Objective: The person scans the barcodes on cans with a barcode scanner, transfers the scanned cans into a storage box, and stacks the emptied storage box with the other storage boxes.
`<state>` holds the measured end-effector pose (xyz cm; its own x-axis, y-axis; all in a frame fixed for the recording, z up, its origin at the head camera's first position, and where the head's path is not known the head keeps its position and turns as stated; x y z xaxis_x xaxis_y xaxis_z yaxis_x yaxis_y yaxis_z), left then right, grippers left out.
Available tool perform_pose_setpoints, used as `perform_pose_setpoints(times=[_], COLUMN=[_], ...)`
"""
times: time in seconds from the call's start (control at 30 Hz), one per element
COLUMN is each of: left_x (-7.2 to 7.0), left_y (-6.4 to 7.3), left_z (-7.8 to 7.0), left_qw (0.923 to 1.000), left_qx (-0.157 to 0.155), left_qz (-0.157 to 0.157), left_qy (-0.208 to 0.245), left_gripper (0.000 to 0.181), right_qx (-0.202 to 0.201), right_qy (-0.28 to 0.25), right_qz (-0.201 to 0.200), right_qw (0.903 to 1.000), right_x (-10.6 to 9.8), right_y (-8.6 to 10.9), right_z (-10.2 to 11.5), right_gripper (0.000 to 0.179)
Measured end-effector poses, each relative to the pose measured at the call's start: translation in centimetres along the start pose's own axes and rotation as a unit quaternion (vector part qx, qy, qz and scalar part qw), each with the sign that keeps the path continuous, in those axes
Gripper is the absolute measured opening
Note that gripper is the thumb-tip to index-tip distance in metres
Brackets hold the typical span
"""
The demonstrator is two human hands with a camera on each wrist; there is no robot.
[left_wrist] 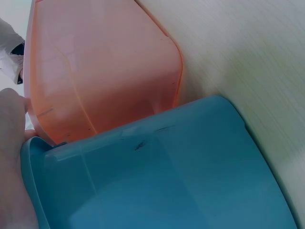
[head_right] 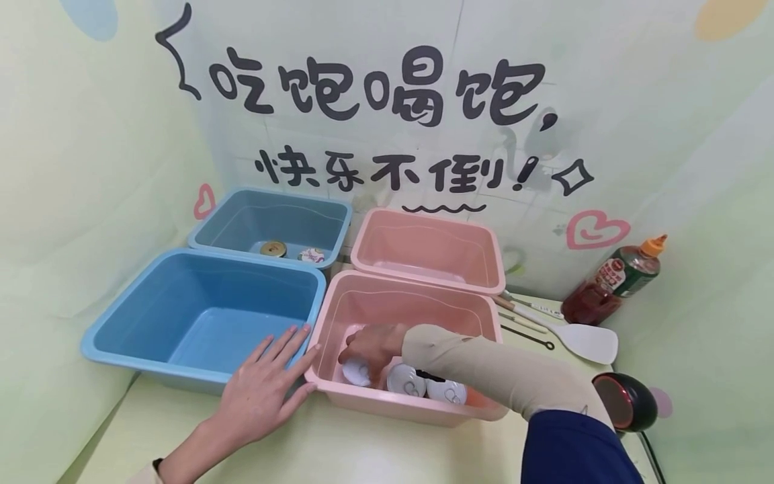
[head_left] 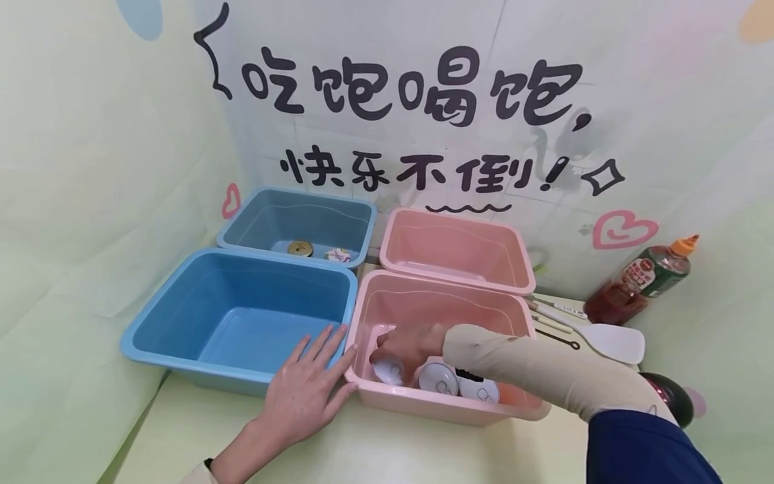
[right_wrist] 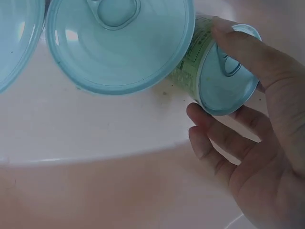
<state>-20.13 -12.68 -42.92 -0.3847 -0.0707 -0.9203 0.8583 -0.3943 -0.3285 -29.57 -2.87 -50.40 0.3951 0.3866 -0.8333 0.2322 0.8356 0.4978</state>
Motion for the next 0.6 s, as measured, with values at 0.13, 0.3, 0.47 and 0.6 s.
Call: perform_pose_setpoints(times=[0.13, 0.3, 0.47, 0.6], left_x=[0.0, 0.0, 0.1, 0.2], left_y=[0.1, 0.1, 0.1, 0.1], left_z=[0.1, 0.2, -0.1, -0.1], left_qw=[1.0, 0.9999, 0.9998, 0.9998], left_qx=[-0.003, -0.004, -0.002, -0.005], left_qz=[0.009, 0.014, 0.02, 0.017], left_qy=[-0.002, -0.001, -0.001, 0.003], left_gripper=[0.059, 0.059, 0.059, 0.059], right_qx=[0.015, 0.056, 0.091, 0.107], right_qy=[-0.023, -0.018, -0.024, -0.048], right_qz=[-0.005, -0.018, -0.031, -0.053], right_qw=[0.9996, 0.9981, 0.9951, 0.9916], right_x=[-0.3, -0.3, 0.3, 0.4], right_y=[-0.2, -0.8, -1.3, -1.3], right_z=[-0.3, -0.8, -1.3, -1.6], right_gripper=[0.069, 0.062, 0.062, 0.059])
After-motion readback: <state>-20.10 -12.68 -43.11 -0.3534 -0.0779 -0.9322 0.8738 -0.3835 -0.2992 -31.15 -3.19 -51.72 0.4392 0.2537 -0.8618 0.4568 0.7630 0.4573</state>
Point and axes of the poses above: each hand's wrist, its own y-axis away from the middle knuckle, its own x-axis out of the palm, z = x × y, the point moved 9 cm from there along -y, towards the middle knuckle, and after that the axes turned 10 degrees about -y, right-handed, at the moved point
